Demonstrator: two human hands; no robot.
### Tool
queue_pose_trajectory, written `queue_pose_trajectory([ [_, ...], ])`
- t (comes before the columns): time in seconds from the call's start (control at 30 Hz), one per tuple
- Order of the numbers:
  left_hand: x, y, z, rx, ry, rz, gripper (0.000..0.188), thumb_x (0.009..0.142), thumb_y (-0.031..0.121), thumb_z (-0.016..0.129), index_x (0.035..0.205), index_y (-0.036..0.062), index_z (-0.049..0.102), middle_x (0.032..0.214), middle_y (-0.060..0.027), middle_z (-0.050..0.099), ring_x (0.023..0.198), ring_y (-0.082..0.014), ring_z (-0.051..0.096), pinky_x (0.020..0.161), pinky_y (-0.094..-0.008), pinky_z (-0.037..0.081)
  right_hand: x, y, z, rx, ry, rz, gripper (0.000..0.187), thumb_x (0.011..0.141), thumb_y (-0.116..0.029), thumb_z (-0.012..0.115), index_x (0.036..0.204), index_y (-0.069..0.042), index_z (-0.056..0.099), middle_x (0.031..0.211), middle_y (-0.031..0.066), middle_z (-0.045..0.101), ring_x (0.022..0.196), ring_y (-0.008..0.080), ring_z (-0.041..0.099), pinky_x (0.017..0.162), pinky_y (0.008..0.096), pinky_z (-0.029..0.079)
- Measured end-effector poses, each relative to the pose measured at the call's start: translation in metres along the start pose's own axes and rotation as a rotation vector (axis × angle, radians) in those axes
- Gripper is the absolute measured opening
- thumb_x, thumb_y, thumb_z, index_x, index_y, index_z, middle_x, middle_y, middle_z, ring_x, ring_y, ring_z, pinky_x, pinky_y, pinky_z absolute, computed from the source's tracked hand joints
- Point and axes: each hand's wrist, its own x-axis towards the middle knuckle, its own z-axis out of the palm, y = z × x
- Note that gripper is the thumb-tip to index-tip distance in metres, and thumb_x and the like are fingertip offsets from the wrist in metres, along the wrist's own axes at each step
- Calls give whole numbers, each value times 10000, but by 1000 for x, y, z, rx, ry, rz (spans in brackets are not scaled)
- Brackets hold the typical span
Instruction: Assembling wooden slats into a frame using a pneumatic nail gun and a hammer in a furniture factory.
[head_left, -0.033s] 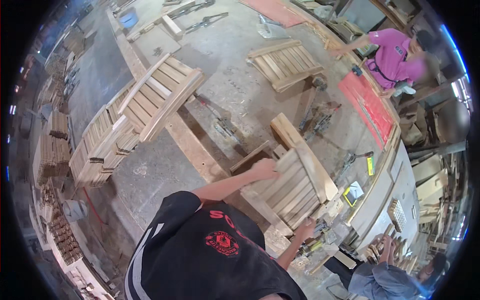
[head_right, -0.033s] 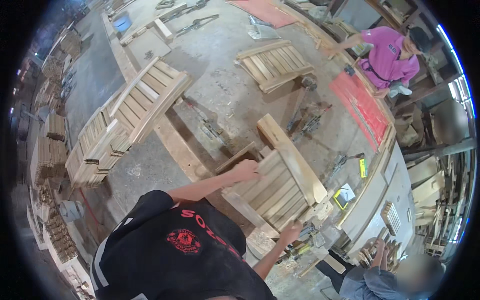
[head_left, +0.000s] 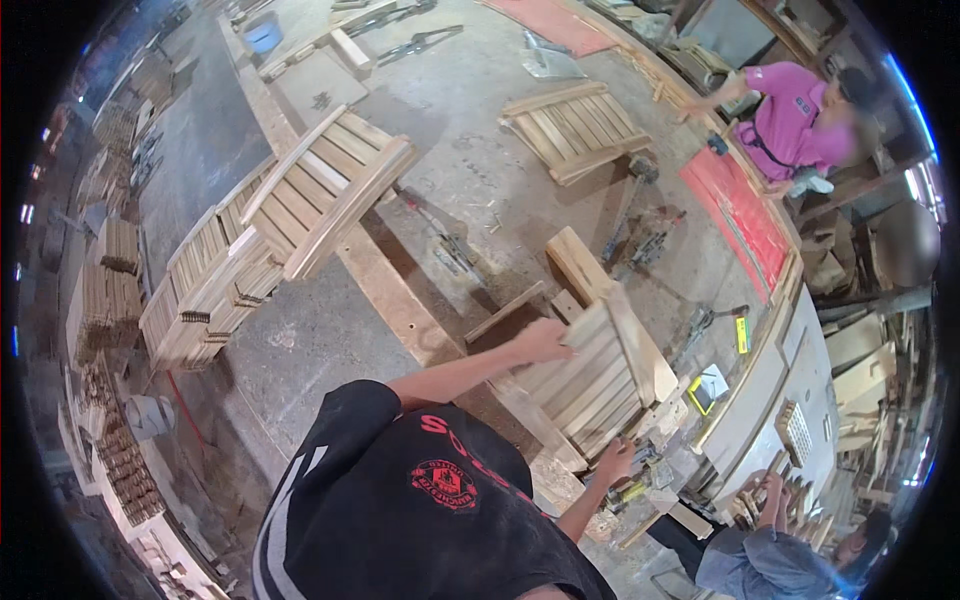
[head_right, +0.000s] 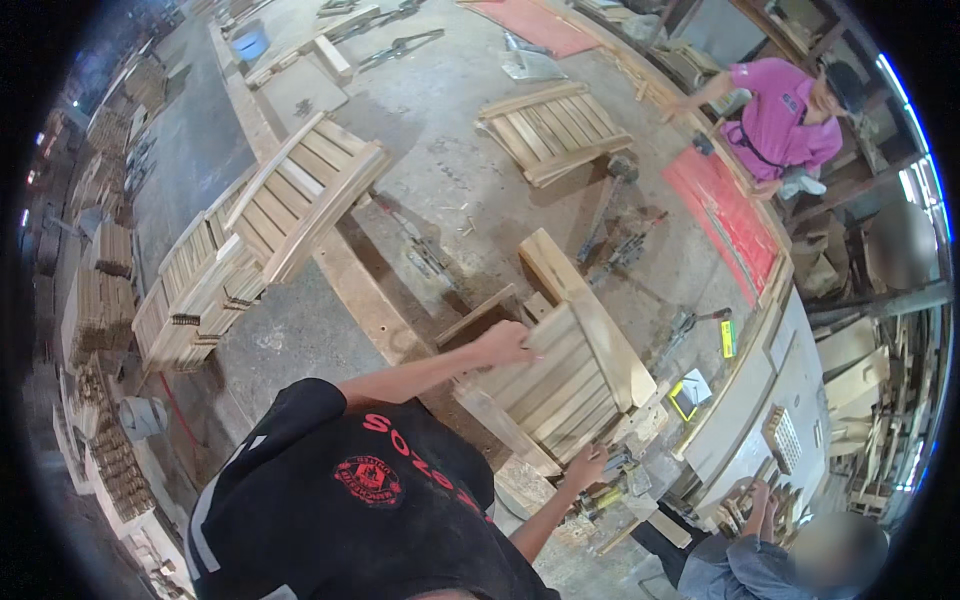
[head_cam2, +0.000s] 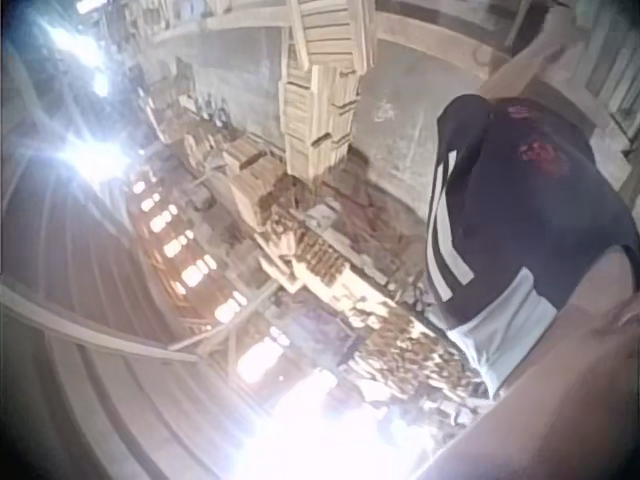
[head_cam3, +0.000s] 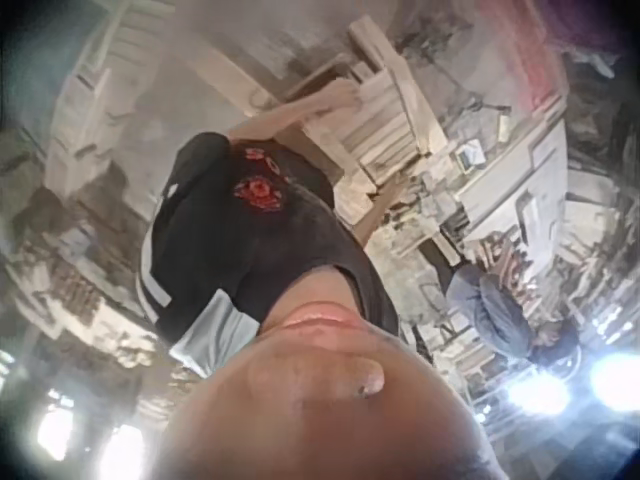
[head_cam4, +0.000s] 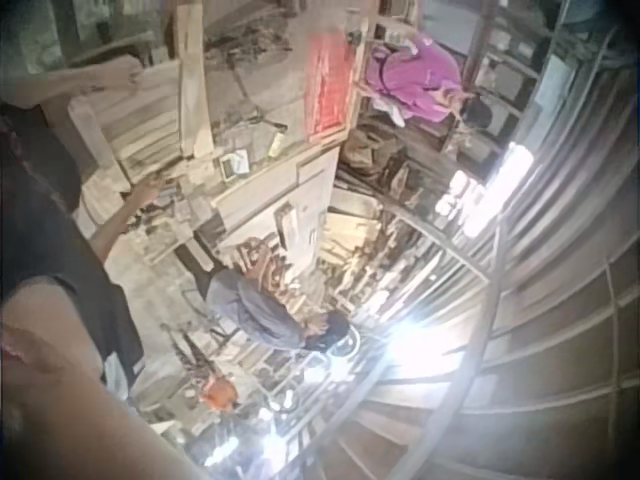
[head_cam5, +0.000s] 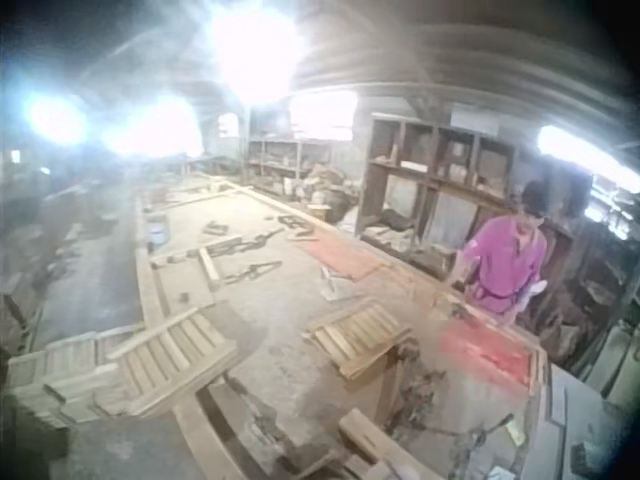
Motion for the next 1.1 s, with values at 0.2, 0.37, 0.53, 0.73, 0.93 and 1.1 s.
queue_pose_trajectory([
  [0.2, -46, 96, -92, -200, 201, 298, 416, 791, 370, 710, 712, -28, 615, 642, -199, 587, 567, -280, 584, 543, -424, 442, 62, 67, 21, 334, -117, 28, 416, 975, -388, 532, 1217, -54, 589, 1079, 89, 634, 876, 229, 612, 751, 383, 489],
  [0.37, -109, -22, -266, -314, 475, 186, 425, 863, 304, 718, 670, -26, 534, 573, -77, 368, 579, -71, 392, 496, -320, 345, 6, -183, 88, 734, -735, 104, 587, 968, -501, 493, 1362, -68, 484, 1071, 54, 616, 855, 170, 586, 765, 331, 485],
  [0.53, -192, -121, -358, -193, 743, -199, 423, 958, 311, 588, 716, -35, 557, 574, -129, 467, 564, -131, 519, 531, -328, 412, -4, -379, 211, 388, -590, -317, 615, 891, -450, 628, 1250, 47, 573, 1149, 142, 663, 981, 260, 635, 870, 348, 481],
  [0.73, -261, -261, -375, -6, 953, -718, 586, 1008, 450, 395, 803, -32, 658, 783, -282, 643, 782, -485, 620, 695, -539, 491, -68, -624, 335, 133, -565, -1046, 426, 864, -356, 665, 1067, 19, 658, 902, 138, 702, 836, 195, 658, 754, 336, 502],
  [0.93, -253, -335, -389, 101, 1110, -933, 609, 1007, 477, 369, 879, -27, 686, 794, -297, 639, 758, -487, 629, 702, -569, 501, -109, -732, 437, -138, -667, -1204, 456, 831, -384, 670, 1093, -11, 669, 965, 213, 696, 928, 363, 671, 804, 415, 521],
  [1.1, -259, -352, -413, -9, 1030, -1144, 511, 1002, 427, 416, 1059, -24, 649, 969, -302, 645, 936, -462, 617, 788, -542, 498, -108, -749, 471, -257, -547, -1553, 458, 860, -363, 657, 1137, 2, 651, 1041, 191, 692, 1013, 345, 648, 865, 400, 503],
])
